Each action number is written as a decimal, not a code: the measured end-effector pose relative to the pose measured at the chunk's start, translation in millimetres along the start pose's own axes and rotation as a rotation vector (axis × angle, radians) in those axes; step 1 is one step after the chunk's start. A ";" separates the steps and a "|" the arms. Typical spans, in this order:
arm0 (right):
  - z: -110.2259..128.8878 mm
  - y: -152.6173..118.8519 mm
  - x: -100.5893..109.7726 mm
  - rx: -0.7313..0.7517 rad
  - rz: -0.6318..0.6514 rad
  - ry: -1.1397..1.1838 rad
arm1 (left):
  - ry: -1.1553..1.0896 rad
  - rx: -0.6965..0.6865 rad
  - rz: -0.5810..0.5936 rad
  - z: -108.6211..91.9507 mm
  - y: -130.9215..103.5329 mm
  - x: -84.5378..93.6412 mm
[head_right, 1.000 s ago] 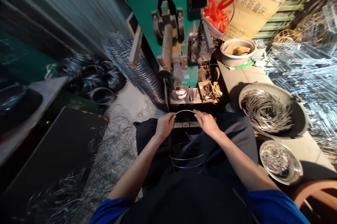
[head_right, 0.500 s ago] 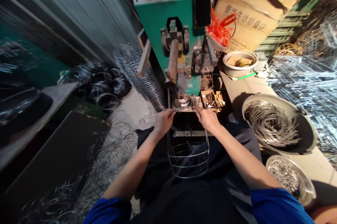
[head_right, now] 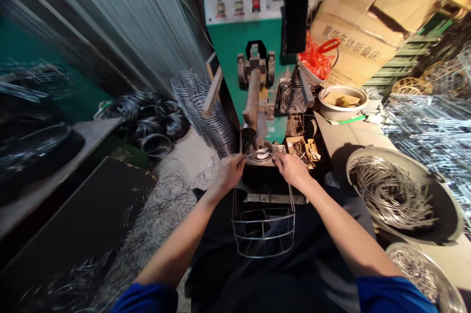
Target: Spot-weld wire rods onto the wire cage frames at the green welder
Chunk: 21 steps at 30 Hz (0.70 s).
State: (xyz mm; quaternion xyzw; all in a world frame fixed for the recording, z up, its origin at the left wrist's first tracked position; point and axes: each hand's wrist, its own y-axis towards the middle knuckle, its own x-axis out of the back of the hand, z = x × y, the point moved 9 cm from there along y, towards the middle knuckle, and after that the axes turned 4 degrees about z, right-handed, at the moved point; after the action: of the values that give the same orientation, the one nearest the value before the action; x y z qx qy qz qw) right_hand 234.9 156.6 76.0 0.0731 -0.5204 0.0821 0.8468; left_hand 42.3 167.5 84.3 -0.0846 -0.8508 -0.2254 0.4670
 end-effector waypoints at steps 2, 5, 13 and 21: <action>1.6 2.2 1.1 0.000 0.001 0.005 | -0.002 0.001 0.004 0.4 0.8 2.6; 5.1 5.1 1.5 0.005 0.013 -0.004 | 0.000 0.012 0.014 0.2 1.8 6.9; 7.8 10.5 2.8 0.049 -0.011 0.046 | 0.020 0.021 0.027 0.8 6.3 8.6; 3.0 13.4 -1.9 0.050 0.002 0.123 | 0.052 0.019 0.073 3.2 8.4 3.7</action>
State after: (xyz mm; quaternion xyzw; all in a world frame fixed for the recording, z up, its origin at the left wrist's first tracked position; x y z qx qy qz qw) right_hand 228.6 168.9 76.2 0.0883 -0.4651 0.1003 0.8751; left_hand 40.8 176.2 88.5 -0.1053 -0.8367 -0.2024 0.4979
